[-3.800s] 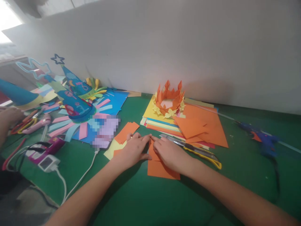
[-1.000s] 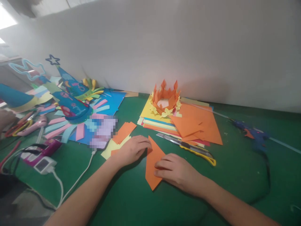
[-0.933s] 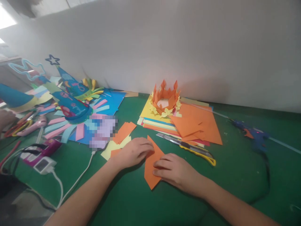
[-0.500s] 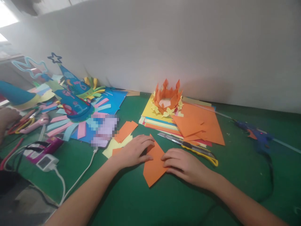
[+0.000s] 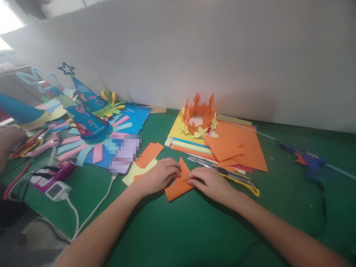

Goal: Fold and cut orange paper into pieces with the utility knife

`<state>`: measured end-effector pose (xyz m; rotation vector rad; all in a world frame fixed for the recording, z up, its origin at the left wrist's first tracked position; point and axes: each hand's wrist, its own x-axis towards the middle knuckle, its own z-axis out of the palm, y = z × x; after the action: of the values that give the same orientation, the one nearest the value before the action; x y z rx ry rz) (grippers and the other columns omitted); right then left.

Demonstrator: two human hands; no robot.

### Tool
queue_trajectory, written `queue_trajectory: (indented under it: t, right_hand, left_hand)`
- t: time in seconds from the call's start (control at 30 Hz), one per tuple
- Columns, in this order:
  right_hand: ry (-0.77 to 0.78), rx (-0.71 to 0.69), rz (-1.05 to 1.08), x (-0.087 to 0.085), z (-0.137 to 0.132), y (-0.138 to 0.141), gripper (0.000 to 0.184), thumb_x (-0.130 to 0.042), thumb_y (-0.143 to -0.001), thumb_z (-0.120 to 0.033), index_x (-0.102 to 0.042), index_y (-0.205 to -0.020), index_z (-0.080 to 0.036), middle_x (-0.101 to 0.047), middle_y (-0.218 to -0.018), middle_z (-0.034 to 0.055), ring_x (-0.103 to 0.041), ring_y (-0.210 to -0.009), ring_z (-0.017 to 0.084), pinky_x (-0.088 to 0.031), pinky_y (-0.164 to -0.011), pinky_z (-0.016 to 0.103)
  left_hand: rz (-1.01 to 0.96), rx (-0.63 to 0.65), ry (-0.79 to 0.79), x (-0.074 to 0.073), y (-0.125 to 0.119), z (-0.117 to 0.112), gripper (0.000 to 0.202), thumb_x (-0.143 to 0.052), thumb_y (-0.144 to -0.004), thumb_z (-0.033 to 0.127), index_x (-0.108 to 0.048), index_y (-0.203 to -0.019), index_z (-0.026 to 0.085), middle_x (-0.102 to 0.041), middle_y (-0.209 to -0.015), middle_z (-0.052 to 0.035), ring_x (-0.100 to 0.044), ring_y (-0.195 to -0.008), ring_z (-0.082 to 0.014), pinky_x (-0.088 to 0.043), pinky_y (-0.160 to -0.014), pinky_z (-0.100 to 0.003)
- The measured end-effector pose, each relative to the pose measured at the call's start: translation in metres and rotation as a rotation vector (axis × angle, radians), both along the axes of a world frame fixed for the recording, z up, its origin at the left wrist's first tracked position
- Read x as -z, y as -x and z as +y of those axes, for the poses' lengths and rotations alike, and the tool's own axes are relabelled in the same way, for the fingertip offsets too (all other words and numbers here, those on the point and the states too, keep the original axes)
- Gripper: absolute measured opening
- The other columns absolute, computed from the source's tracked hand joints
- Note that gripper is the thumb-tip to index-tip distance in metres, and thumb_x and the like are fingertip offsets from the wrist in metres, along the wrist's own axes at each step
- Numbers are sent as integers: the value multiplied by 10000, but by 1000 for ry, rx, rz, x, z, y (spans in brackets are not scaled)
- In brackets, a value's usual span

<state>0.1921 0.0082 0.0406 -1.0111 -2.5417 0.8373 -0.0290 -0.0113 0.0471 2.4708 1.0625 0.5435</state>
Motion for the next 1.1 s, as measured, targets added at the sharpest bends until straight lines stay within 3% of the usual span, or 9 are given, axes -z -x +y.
queue_trajectory:
  t: [0.13,0.27,0.47,0.67,0.77,0.9,1.1]
  right_hand:
    - [-71,20,25,7,-2,5,138,-511,-905,-247,-614,-834,-189,-659,-816,29,-585,-776,178,-413,-670,283]
    - [-45,75,17,7,-4,9,87,-525,-891,-255,-583,-867,-195,-651,-803,22,-587,-749,182,-400,-638,279]
    - [84,132,99,1,-3,2,276,-563,-856,-332,-517,-1109,-231,-596,-719,-15,-552,-607,154,-394,-545,257]
    - [129,96,124,-4,-2,-7,276,-550,-846,-256,-515,-1119,-230,-610,-714,-11,-582,-650,165,-420,-570,264]
    - [93,117,89,-1,-2,-5,237,-545,-845,-218,-547,-1082,-229,-618,-705,-13,-586,-662,170,-417,-573,269]
    - [-37,97,75,7,-1,-1,128,-527,-870,-207,-629,-946,-224,-680,-855,25,-605,-813,193,-447,-702,318]
    - [-146,62,75,12,2,-1,171,-502,-901,-229,-672,-919,-224,-673,-816,35,-596,-784,189,-450,-682,314]
  left_hand:
    - [-56,-91,98,1,0,-2,237,-374,-939,161,-608,-966,189,-662,-977,-50,-590,-925,-162,-458,-821,-303]
    - [-35,-157,201,-6,-3,-8,200,-574,-861,326,-585,-1022,209,-652,-959,-37,-591,-900,-184,-469,-799,-316]
    - [-30,-85,190,-8,-4,-11,171,-567,-842,158,-571,-1007,204,-618,-1072,-64,-538,-1076,-200,-463,-903,-344]
    - [-60,-66,169,-4,-5,-9,155,-512,-875,141,-576,-1002,204,-614,-1070,-68,-519,-1115,-190,-453,-944,-343]
    - [-79,-102,194,-5,-6,-9,139,-512,-900,243,-577,-1013,196,-620,-1059,-67,-560,-1018,-180,-471,-891,-324]
    - [-92,-135,265,-6,-6,-9,229,-555,-874,361,-579,-1024,190,-633,-965,-56,-588,-809,-155,-495,-737,-280]
    - [-94,-134,276,-6,-4,-10,237,-628,-812,263,-584,-1037,203,-636,-977,-49,-594,-799,-154,-499,-734,-279]
